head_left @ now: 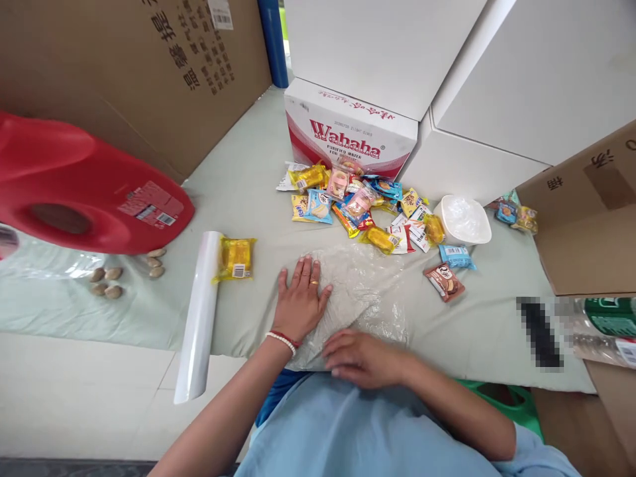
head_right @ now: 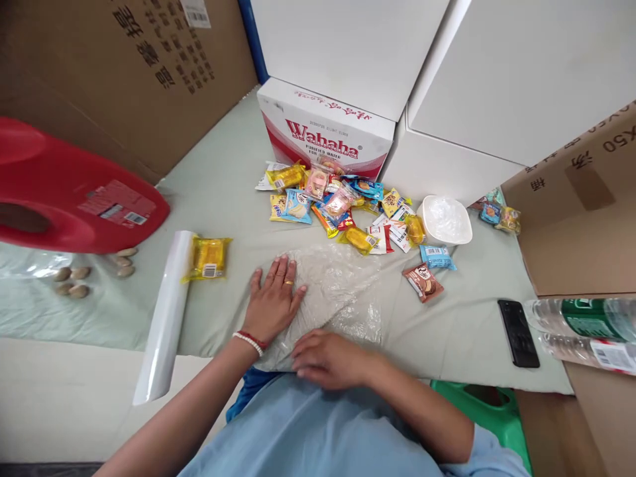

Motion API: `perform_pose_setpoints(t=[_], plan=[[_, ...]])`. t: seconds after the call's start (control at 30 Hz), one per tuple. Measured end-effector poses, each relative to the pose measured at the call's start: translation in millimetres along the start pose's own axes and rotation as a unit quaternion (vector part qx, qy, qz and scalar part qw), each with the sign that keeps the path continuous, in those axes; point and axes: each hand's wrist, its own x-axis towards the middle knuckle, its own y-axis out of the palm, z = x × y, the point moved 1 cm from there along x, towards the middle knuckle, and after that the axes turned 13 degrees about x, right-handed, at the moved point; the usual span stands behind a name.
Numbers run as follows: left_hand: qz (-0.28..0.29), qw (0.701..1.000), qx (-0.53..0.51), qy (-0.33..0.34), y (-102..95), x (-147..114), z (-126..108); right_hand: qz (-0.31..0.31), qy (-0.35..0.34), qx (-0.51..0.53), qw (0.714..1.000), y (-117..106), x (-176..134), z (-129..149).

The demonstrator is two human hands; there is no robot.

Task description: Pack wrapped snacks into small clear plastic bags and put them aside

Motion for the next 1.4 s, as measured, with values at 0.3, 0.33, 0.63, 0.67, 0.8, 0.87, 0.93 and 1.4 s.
perform_pose_setpoints(t=[0.3,0.33,0.63,0.67,0.8,0.87,0.93,1.4], plan=[[0.016,1.000,-0.005,0.001,-1.9,1.3,-2.4,-0.134,0.139,-0.441,0.877,-212.6,87.9,-36.0],[0.018,1.000,-0.004,0.001,-2.5,1.4,-2.4,-0.106,0.131,-0.463,0.870,-223.0,101.5,-42.1],[0.006,1.000,-0.018,-0.001,-1.2,0.2,-2.0,-0.060,0.217,-0.505,0.833,-251.2,121.9,-58.9],[0.005,1.000,-0.021,-0.001,-1.1,0.3,-1.8,-0.072,0.242,-0.502,0.827,-252.5,118.6,-56.1],[0.010,0.999,-0.034,-0.003,-2.5,1.2,-1.4,-0.106,0.290,-0.465,0.830,-238.4,126.4,-40.5],[0.014,0.999,-0.031,-0.004,-3.8,1.4,-1.6,-0.131,0.246,-0.436,0.856,-218.2,146.2,-36.2],[0.017,1.000,-0.026,-0.005,-5.0,1.3,-1.9,-0.125,0.186,-0.402,0.888,-195.0,171.0,-39.5],[0.010,0.999,-0.043,-0.004,-4.8,0.5,-1.8,-0.371,0.145,-0.059,0.915,-175.4,108.4,-25.0]])
